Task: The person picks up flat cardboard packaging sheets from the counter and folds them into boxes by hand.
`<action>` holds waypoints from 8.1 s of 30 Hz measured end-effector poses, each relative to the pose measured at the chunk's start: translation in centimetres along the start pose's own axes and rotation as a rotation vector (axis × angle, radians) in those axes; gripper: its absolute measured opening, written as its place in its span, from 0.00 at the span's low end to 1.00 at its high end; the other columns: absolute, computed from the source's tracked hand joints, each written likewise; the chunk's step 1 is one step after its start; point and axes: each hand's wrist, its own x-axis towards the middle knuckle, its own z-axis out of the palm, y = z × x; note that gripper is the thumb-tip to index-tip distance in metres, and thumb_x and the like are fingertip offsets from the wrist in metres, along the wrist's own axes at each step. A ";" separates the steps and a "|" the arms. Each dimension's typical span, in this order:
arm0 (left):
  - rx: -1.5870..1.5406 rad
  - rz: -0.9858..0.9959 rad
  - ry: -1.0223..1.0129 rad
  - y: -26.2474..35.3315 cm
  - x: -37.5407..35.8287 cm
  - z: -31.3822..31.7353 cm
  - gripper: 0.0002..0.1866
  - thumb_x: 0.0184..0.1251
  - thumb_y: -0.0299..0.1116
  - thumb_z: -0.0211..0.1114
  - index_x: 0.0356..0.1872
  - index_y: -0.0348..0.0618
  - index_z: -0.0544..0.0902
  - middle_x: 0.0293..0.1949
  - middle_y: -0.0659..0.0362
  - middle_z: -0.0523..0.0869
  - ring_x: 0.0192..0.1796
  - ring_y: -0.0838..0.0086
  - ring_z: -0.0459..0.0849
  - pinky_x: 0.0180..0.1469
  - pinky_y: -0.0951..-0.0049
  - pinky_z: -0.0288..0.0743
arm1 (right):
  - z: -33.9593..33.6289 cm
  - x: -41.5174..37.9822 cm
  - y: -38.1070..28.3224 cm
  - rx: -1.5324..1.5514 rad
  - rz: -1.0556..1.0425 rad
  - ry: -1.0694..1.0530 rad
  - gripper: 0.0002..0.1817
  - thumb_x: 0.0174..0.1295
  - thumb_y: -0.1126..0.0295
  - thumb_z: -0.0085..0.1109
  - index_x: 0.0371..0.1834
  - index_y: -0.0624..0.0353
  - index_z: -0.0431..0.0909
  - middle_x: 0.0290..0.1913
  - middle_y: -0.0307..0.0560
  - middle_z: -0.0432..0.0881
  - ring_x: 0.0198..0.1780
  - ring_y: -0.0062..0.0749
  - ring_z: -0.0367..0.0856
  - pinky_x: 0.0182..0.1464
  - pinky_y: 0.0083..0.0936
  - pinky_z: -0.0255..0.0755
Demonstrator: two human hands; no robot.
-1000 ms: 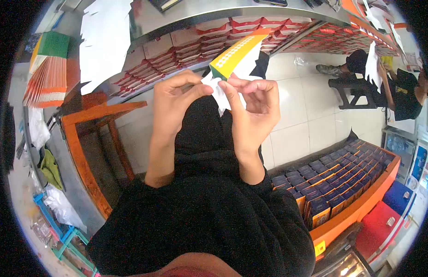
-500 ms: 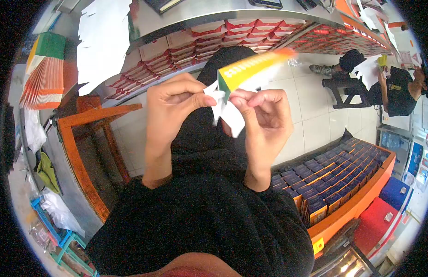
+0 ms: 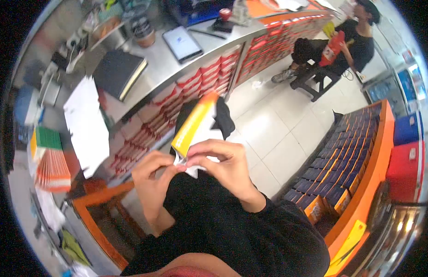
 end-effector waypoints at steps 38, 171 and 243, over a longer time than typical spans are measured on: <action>-0.347 -0.227 0.219 1.3 0.4 4.5 0.22 0.68 0.16 0.59 0.63 0.27 0.72 0.52 0.48 0.81 0.52 0.70 0.82 0.57 0.70 0.77 | -1.0 0.8 2.3 -0.721 -0.604 0.135 0.25 0.58 0.81 0.65 0.60 0.55 0.80 0.38 0.45 0.72 0.37 0.30 0.74 0.38 0.20 0.70; -0.153 0.127 0.030 -6.1 -1.0 4.0 0.14 0.69 0.37 0.62 0.46 0.37 0.73 0.56 0.52 0.75 0.55 0.70 0.79 0.57 0.73 0.74 | -3.4 -3.2 4.8 -0.248 -0.227 -0.013 0.19 0.59 0.81 0.64 0.54 0.65 0.75 0.53 0.49 0.79 0.48 0.34 0.82 0.52 0.29 0.76; -1.019 -0.375 0.195 -9.7 -2.9 3.8 0.23 0.69 0.35 0.65 0.62 0.40 0.74 0.56 0.53 0.82 0.54 0.67 0.84 0.54 0.63 0.83 | -1.7 1.9 5.1 -0.298 -0.348 -0.080 0.10 0.51 0.79 0.72 0.35 0.63 0.82 0.42 0.47 0.83 0.54 0.43 0.83 0.57 0.35 0.75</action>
